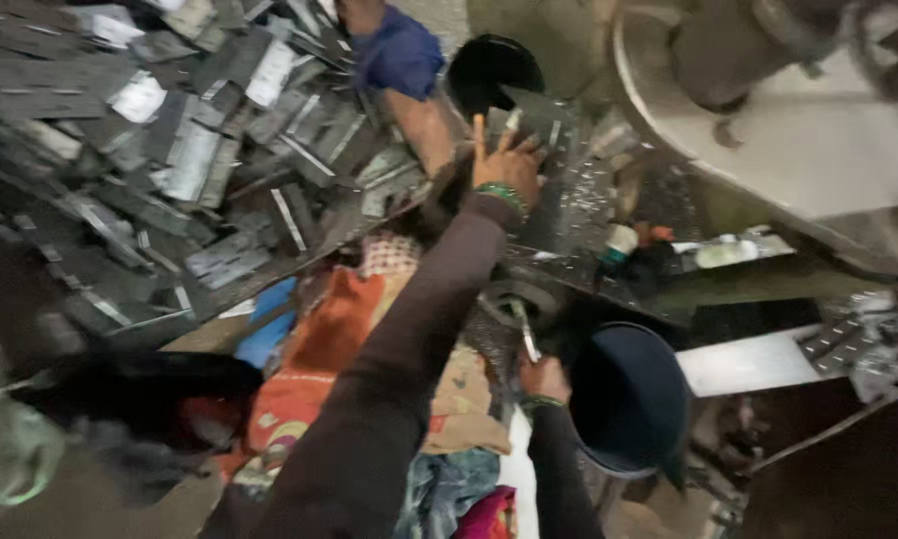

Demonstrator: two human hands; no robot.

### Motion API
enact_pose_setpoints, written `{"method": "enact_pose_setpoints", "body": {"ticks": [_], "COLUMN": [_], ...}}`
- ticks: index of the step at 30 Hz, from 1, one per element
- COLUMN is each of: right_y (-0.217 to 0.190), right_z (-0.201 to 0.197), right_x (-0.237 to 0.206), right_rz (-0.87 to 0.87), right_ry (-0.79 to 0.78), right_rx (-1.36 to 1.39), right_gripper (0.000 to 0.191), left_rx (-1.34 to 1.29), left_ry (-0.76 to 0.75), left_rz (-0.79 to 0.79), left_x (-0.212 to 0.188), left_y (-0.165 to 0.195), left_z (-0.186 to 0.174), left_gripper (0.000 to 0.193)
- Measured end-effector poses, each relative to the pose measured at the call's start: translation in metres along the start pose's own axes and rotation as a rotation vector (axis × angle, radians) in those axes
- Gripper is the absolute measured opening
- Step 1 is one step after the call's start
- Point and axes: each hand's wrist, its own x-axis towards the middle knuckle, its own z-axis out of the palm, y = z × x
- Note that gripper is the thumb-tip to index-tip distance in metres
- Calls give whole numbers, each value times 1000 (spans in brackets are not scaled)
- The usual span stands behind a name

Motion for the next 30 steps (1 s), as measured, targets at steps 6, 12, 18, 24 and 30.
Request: {"method": "enact_pose_setpoints", "body": {"ticks": [6,12,18,24,30], "right_y": [-4,-56,-73,-66,-60], "right_z": [-65,-143,-153,-146,-137], "right_x": [-6,-43,-54,-50,-50], "right_rz": [-134,-108,-76,-104,-114], "right_ry": [6,-57,-50,2,4], "right_rx": [-61,-113,-76,-50,-73], "right_gripper": [59,49,48,50,53], "left_rx": [-19,-63,-134,-234,-381], "left_ry": [52,137,506,232,0], "left_rz": [-6,109,330,564,81], "left_x": [-8,-95,-149,-124,-92], "left_y": [-1,13,10,3,37], "left_z": [-18,0,21,-28,-54], "left_gripper": [62,93,54,32,35]}}
